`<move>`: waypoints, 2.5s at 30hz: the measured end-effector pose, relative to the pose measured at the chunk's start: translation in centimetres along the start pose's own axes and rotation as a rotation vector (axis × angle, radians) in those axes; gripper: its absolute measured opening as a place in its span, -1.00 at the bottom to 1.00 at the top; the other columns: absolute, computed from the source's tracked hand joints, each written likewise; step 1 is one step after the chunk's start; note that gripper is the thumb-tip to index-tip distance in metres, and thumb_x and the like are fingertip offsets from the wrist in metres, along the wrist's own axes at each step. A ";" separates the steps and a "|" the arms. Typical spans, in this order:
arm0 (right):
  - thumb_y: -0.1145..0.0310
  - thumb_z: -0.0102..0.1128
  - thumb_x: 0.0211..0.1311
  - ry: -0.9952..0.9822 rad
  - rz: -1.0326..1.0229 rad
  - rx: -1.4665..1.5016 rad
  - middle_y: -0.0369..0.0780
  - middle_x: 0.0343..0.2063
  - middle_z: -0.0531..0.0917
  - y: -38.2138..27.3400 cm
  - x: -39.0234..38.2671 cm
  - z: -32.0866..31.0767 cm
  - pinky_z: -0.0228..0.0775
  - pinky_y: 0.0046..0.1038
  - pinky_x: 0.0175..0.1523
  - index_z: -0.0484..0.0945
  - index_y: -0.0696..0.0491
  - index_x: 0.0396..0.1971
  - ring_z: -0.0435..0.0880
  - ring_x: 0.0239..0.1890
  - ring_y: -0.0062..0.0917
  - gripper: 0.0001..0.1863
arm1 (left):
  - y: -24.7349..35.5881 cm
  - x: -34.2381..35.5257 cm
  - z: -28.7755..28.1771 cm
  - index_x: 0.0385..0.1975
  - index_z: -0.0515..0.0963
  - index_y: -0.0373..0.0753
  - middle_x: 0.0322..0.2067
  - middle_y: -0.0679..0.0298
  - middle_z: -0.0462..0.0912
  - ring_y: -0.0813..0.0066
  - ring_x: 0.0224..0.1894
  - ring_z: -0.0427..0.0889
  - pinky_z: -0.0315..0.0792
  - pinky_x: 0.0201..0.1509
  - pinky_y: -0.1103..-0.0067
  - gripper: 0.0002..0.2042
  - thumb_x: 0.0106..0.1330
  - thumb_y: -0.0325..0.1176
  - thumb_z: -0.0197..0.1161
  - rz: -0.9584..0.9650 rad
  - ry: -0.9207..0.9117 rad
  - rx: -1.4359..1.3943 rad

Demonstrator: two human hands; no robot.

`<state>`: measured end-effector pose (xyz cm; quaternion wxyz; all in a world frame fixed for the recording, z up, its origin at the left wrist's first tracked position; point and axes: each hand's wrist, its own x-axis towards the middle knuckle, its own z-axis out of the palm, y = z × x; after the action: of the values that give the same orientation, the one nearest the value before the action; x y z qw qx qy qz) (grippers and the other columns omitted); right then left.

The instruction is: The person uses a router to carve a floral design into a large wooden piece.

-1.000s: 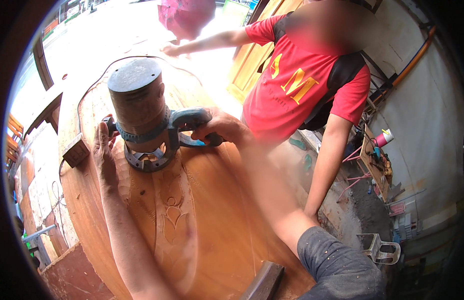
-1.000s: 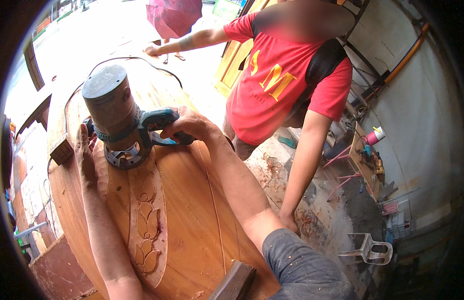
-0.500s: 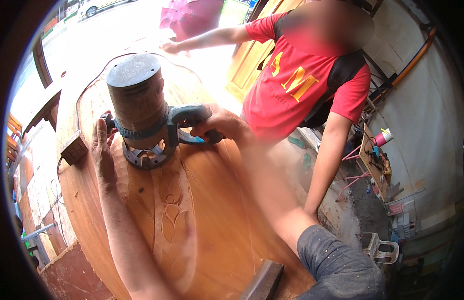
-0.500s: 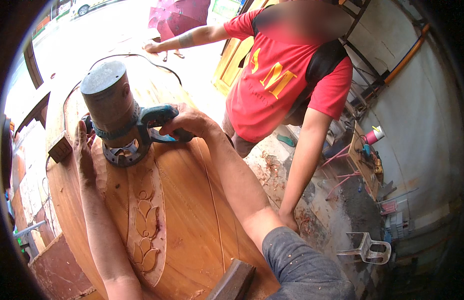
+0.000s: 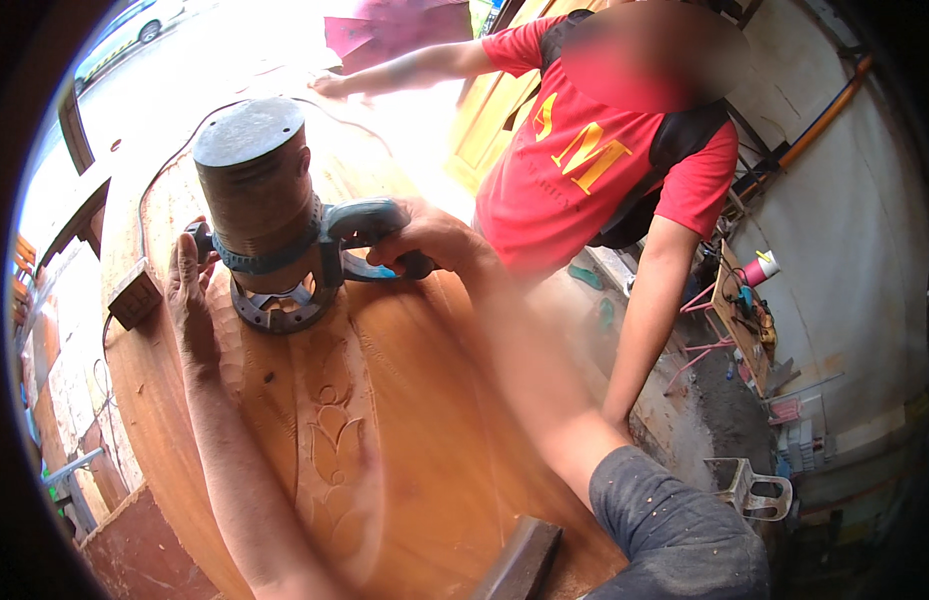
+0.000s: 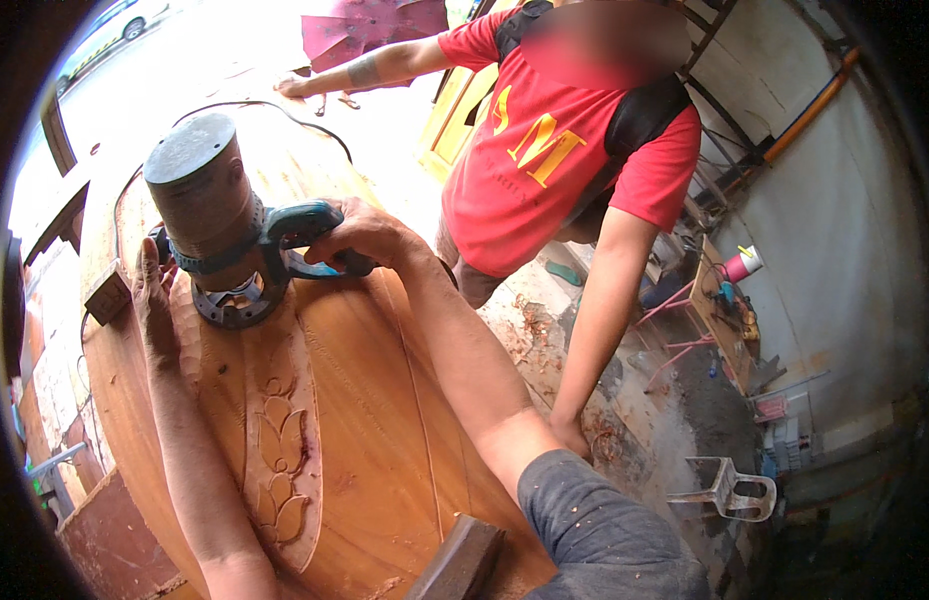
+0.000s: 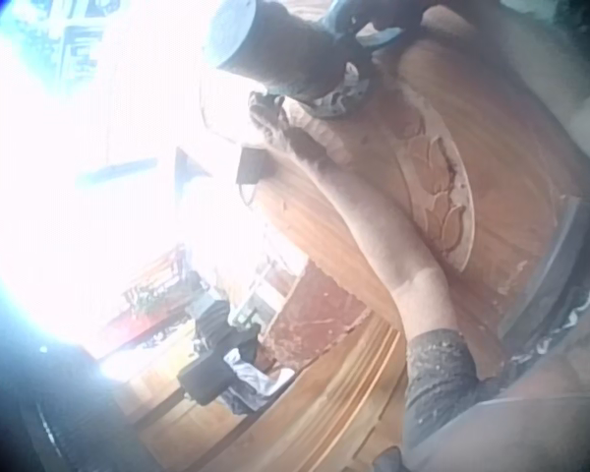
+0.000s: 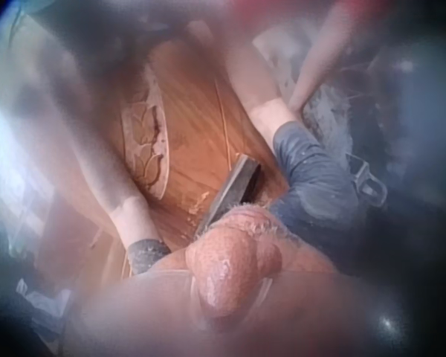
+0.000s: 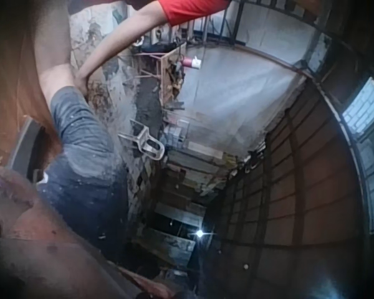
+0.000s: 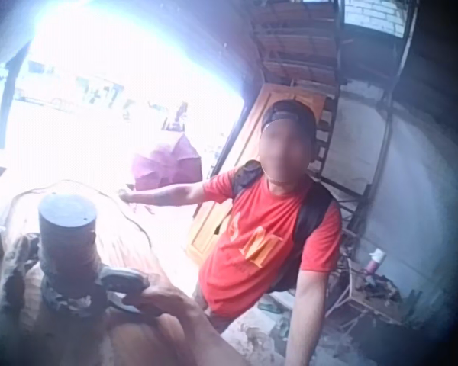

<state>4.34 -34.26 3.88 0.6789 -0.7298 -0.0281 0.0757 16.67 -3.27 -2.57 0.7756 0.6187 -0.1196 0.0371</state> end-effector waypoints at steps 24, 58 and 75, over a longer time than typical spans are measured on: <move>0.50 0.45 -0.14 0.017 -0.002 -0.032 -0.28 -0.47 0.64 -0.3 0.1 0.6 0.40 -0.53 -0.44 0.63 0.15 -0.18 0.56 -0.57 -0.62 -0.60 | 0.2 0.2 -0.6 0.35 0.46 -0.24 0.18 0.20 0.56 0.39 0.16 0.52 0.36 0.35 0.40 -0.41 0.57 0.11 0.07 -0.016 -0.059 0.022; 0.47 0.46 0.19 -0.179 -0.132 0.182 -0.36 -0.33 0.69 1.2 2.0 2.1 0.50 -0.61 -0.24 0.66 0.09 0.04 0.62 -0.36 -0.72 -0.61 | 1.9 0.6 -2.9 0.18 0.57 -0.29 0.07 0.22 0.65 0.41 -0.03 0.67 0.47 0.27 0.44 -0.52 0.55 0.01 0.12 0.067 0.040 0.002; 0.30 0.32 0.26 -0.030 -0.199 -0.083 -0.28 -0.45 0.60 2.7 0.5 -1.3 0.43 -0.57 -0.32 0.56 0.14 0.12 0.57 -0.47 -0.62 -0.54 | -0.4 0.3 0.9 0.31 0.43 -0.26 0.13 0.22 0.59 0.40 0.02 0.64 0.46 0.21 0.40 -0.43 0.56 0.09 0.04 0.081 -0.149 -0.074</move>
<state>4.82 -35.65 1.23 0.6517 -0.7497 -0.1137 0.0174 16.94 -4.23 -2.74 0.7847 0.5853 -0.2034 0.0177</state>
